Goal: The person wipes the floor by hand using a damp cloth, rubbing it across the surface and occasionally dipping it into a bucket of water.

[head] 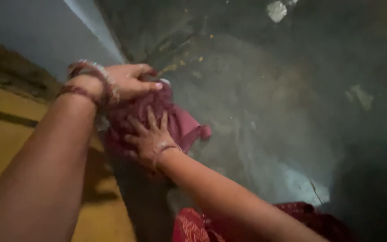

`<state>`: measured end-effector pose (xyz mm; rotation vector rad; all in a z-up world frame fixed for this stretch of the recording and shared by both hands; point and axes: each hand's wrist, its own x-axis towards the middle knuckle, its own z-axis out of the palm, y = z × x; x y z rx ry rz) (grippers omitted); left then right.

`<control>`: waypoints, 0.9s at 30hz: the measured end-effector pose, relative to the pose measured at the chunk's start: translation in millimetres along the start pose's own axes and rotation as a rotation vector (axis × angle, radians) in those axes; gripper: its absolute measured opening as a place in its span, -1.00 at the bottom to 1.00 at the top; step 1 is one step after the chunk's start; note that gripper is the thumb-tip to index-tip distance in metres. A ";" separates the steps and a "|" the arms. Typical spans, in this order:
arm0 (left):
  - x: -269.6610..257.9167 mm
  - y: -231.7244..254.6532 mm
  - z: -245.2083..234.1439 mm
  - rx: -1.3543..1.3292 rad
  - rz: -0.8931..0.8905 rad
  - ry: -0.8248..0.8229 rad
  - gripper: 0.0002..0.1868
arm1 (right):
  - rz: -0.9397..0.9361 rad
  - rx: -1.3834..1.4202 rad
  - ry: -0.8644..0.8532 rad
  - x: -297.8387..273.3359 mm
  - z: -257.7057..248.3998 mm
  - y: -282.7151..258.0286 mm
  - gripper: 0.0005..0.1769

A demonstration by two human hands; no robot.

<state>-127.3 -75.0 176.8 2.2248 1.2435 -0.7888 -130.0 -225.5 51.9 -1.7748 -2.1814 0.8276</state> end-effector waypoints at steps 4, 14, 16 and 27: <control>-2.4 24.1 -1.7 0.064 -0.003 -0.073 -0.16 | -0.208 -0.034 -0.064 -51.0 30.3 -16.2 -0.35; -10.3 67.7 8.7 0.092 -0.019 -0.124 -0.20 | -0.520 0.066 -0.012 -73.1 37.8 8.8 -0.42; -9.6 78.4 13.7 0.012 -0.015 -0.141 -0.19 | -0.457 0.046 0.047 -48.2 34.8 20.3 -0.37; -16.6 79.2 63.2 -0.202 -0.037 -0.094 -0.13 | 0.082 0.116 0.219 -60.2 -5.4 77.1 -0.35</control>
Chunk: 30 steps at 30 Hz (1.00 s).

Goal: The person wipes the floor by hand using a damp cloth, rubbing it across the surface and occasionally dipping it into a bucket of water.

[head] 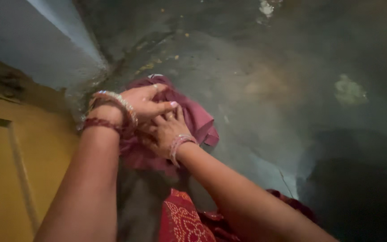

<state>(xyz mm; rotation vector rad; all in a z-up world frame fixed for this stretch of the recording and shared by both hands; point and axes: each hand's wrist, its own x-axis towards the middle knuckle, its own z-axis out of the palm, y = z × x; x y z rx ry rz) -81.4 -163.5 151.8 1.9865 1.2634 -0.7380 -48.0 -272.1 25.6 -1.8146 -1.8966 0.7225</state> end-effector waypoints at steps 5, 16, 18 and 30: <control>-25.5 -4.2 26.1 0.088 0.248 0.230 -0.27 | -0.268 0.050 -0.106 -54.2 -13.6 7.3 -0.50; -112.3 25.0 69.5 0.243 0.600 0.658 -0.36 | -0.389 0.023 0.008 -95.2 -24.7 73.8 -0.19; -130.5 31.5 69.6 0.243 0.538 0.645 -0.37 | -0.309 0.020 0.067 -92.4 -34.1 81.5 -0.15; -230.0 71.2 77.5 0.329 0.575 0.735 -0.51 | -0.084 -0.104 0.029 -90.3 -45.9 86.8 -0.21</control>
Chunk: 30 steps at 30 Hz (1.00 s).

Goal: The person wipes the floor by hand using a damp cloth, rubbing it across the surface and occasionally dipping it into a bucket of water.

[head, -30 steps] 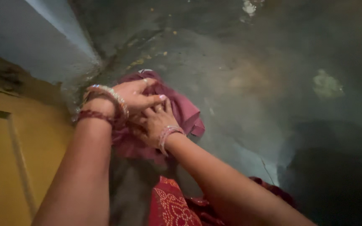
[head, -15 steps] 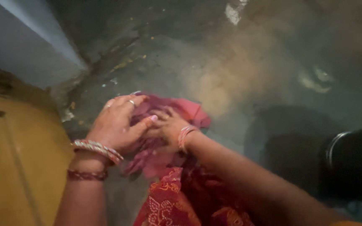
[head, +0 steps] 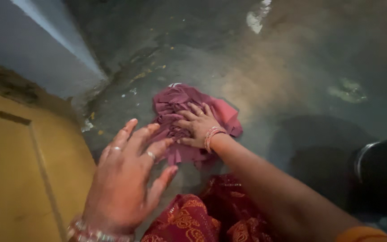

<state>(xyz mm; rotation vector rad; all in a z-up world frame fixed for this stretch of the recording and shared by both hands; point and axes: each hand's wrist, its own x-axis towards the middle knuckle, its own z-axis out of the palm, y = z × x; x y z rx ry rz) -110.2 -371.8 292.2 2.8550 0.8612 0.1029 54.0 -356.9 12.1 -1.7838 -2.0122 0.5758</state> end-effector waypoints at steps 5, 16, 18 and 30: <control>12.9 15.8 -12.1 0.050 0.139 0.052 -0.53 | 0.012 -0.032 -0.010 -6.9 5.1 4.2 -0.30; -39.6 7.7 38.2 -0.020 0.277 0.070 -0.57 | -0.020 0.029 0.111 -20.7 2.9 18.8 -0.35; -47.3 -1.8 39.6 0.097 0.235 0.064 -0.55 | -0.030 0.047 0.115 -23.6 2.4 19.5 -0.36; -14.2 44.0 -8.3 0.204 0.082 0.215 -0.59 | 0.002 0.006 0.137 -27.1 4.4 20.3 -0.32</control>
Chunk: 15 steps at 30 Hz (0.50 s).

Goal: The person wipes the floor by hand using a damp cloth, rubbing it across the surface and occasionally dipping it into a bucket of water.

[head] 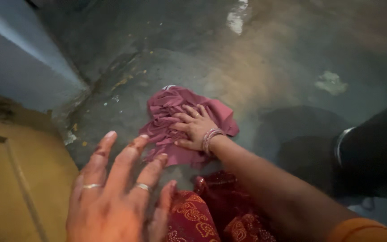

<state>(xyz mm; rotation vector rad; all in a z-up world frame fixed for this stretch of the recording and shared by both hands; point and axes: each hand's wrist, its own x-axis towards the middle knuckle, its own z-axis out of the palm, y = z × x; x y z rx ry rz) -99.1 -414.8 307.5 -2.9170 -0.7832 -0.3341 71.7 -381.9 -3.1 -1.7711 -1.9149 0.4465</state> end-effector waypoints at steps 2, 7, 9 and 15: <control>6.8 13.0 -3.2 0.009 -0.003 0.023 -0.59 | -0.010 0.035 -0.026 -1.1 -2.8 -1.2 -0.33; 29.6 7.8 -2.1 -0.033 0.068 0.087 -0.59 | 0.011 0.044 0.018 -12.6 -5.5 -0.6 -0.38; 36.2 5.9 0.2 0.017 0.027 0.056 -0.58 | 0.007 0.055 0.038 -17.6 -6.1 3.1 -0.39; 44.0 28.2 0.1 -0.019 -0.020 0.076 -0.60 | 0.015 0.049 0.056 -25.8 -9.4 11.3 -0.40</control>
